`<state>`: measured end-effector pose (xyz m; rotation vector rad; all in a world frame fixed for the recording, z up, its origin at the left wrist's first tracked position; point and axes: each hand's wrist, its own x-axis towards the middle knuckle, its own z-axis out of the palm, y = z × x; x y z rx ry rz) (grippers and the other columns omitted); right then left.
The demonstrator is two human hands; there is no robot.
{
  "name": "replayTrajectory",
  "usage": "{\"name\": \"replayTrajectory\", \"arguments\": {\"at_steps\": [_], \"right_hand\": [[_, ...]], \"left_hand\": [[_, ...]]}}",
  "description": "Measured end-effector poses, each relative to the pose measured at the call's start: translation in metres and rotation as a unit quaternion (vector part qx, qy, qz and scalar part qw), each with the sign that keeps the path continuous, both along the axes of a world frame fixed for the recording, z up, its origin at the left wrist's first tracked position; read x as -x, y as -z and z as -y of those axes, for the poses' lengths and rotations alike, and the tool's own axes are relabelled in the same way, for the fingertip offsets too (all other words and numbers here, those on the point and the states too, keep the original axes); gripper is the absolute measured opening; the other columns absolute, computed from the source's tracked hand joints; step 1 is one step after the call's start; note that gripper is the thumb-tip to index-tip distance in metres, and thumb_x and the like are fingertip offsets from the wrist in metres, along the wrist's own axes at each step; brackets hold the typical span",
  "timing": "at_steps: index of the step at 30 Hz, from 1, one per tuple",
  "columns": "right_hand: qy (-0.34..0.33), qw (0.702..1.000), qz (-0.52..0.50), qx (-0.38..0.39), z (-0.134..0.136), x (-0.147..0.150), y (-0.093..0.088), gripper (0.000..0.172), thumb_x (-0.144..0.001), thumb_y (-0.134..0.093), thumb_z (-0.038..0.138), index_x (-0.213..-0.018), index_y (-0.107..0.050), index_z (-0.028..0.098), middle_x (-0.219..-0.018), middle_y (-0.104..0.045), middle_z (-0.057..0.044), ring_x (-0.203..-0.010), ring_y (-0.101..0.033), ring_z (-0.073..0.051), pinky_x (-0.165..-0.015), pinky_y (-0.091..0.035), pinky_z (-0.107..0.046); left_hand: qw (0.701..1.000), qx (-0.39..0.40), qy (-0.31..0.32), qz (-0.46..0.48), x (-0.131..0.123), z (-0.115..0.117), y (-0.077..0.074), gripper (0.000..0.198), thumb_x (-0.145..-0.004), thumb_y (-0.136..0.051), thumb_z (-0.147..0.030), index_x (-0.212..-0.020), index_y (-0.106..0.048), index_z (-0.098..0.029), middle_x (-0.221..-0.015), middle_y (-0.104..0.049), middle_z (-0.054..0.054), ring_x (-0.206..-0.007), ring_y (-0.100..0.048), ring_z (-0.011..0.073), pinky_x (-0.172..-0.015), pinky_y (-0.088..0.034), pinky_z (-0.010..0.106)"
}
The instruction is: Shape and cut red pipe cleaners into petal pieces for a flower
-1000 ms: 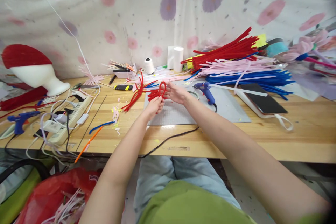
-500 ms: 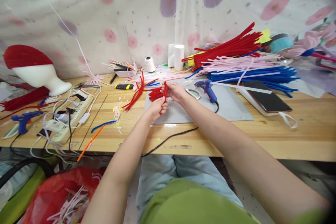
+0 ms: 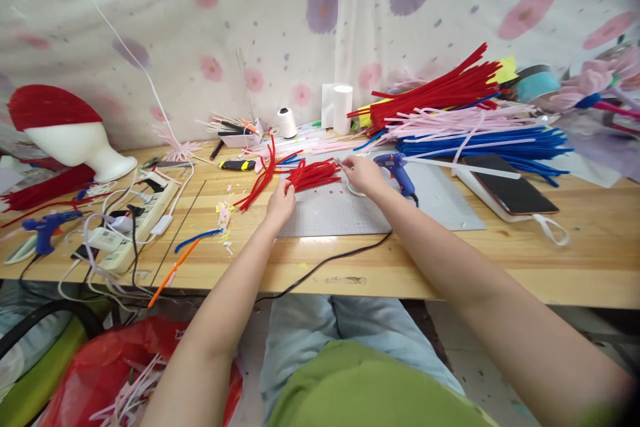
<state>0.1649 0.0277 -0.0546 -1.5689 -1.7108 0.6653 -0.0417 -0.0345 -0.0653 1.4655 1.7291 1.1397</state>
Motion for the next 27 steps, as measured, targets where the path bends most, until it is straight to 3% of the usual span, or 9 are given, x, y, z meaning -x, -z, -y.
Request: {"name": "replayTrajectory", "arguments": {"at_steps": [2,5,10,14,17,19,20,23,27], "right_hand": [[0.013,0.982,0.188,-0.011,0.004,-0.015,0.001,0.014,-0.076,-0.054,0.015,-0.084,-0.065,0.013,-0.098,-0.064,-0.017,-0.096,-0.058,-0.026,-0.084,-0.043,-0.039],[0.009,0.943,0.333,0.014,0.011,-0.022,0.001,0.024,-0.077,-0.048,0.011,-0.094,-0.064,0.006,-0.099,-0.062,-0.024,-0.096,-0.059,-0.030,-0.080,-0.044,-0.039],[0.003,0.924,0.383,0.021,0.013,-0.012,0.001,0.032,-0.080,-0.048,0.022,-0.102,-0.062,0.003,-0.103,-0.060,-0.026,-0.097,-0.058,-0.030,-0.078,-0.045,-0.037],[-0.005,0.929,0.367,0.050,0.008,-0.017,0.001,0.033,-0.080,-0.050,0.026,-0.099,-0.061,0.002,-0.103,-0.060,-0.026,-0.100,-0.056,-0.031,-0.081,-0.044,-0.038],[0.029,0.970,0.222,0.091,0.007,-0.027,-0.001,0.027,-0.081,-0.050,0.028,-0.090,-0.061,0.006,-0.094,-0.063,-0.021,-0.092,-0.059,-0.029,-0.079,-0.045,-0.039],[0.020,0.992,0.011,0.127,0.008,-0.030,-0.004,0.022,-0.081,-0.051,0.030,-0.083,-0.059,0.010,-0.084,-0.064,-0.015,-0.080,-0.061,-0.021,-0.072,-0.047,-0.033],[0.000,0.983,-0.108,0.147,0.010,-0.030,-0.006,0.018,-0.081,-0.052,0.029,-0.081,-0.058,0.011,-0.080,-0.063,-0.011,-0.072,-0.060,-0.017,-0.067,-0.048,-0.029],[-0.113,0.892,-0.378,0.220,0.016,-0.022,-0.011,0.016,-0.081,-0.056,0.029,-0.076,-0.055,0.014,-0.070,-0.060,-0.005,-0.053,-0.051,-0.008,-0.053,-0.044,-0.021],[-0.274,0.759,-0.491,0.329,0.022,-0.003,-0.008,0.036,-0.087,-0.042,0.045,-0.084,-0.056,0.012,-0.075,-0.063,-0.009,-0.057,-0.054,-0.011,-0.055,-0.046,-0.024]], "left_hand": [[0.996,-0.015,-0.022,-0.088,0.007,0.001,0.002,0.012,-0.079,-0.045,-0.022,-0.089,-0.051,-0.020,-0.070,-0.055,0.000,-0.062,-0.050,0.0132,-0.062,-0.034,0.024],[0.987,-0.005,-0.037,-0.158,0.008,0.002,0.005,0.015,-0.081,-0.042,-0.023,-0.094,-0.048,-0.020,-0.081,-0.059,0.005,-0.074,-0.055,0.0173,-0.068,-0.036,0.027],[0.963,0.019,-0.057,-0.263,0.000,0.004,0.009,0.021,-0.085,-0.035,-0.028,-0.102,-0.045,-0.020,-0.091,-0.062,0.009,-0.081,-0.060,0.0215,-0.067,-0.038,0.029],[0.943,0.021,-0.097,-0.319,-0.004,0.005,0.013,0.027,-0.088,-0.030,-0.033,-0.106,-0.045,-0.019,-0.091,-0.064,0.009,-0.082,-0.062,0.0228,-0.067,-0.040,0.030],[0.936,0.003,-0.102,-0.337,-0.005,0.005,0.017,0.030,-0.089,-0.028,-0.036,-0.105,-0.047,-0.019,-0.093,-0.065,0.010,-0.084,-0.062,0.0230,-0.068,-0.040,0.030],[0.935,-0.008,-0.103,-0.340,-0.005,0.004,0.018,0.030,-0.089,-0.028,-0.036,-0.104,-0.048,-0.019,-0.093,-0.065,0.009,-0.085,-0.062,0.0225,-0.068,-0.040,0.029],[0.935,-0.012,-0.104,-0.338,-0.004,0.004,0.018,0.029,-0.089,-0.028,-0.036,-0.104,-0.048,-0.019,-0.093,-0.065,0.009,-0.085,-0.062,0.0223,-0.068,-0.040,0.029],[0.938,-0.017,-0.116,-0.326,-0.003,0.004,0.019,0.029,-0.089,-0.028,-0.035,-0.103,-0.048,-0.019,-0.094,-0.065,0.009,-0.085,-0.062,0.0221,-0.068,-0.040,0.029],[0.942,-0.017,-0.148,-0.301,0.000,0.002,0.019,0.030,-0.090,-0.025,-0.033,-0.104,-0.047,-0.018,-0.094,-0.065,0.010,-0.087,-0.062,0.0223,-0.068,-0.040,0.029]]}}
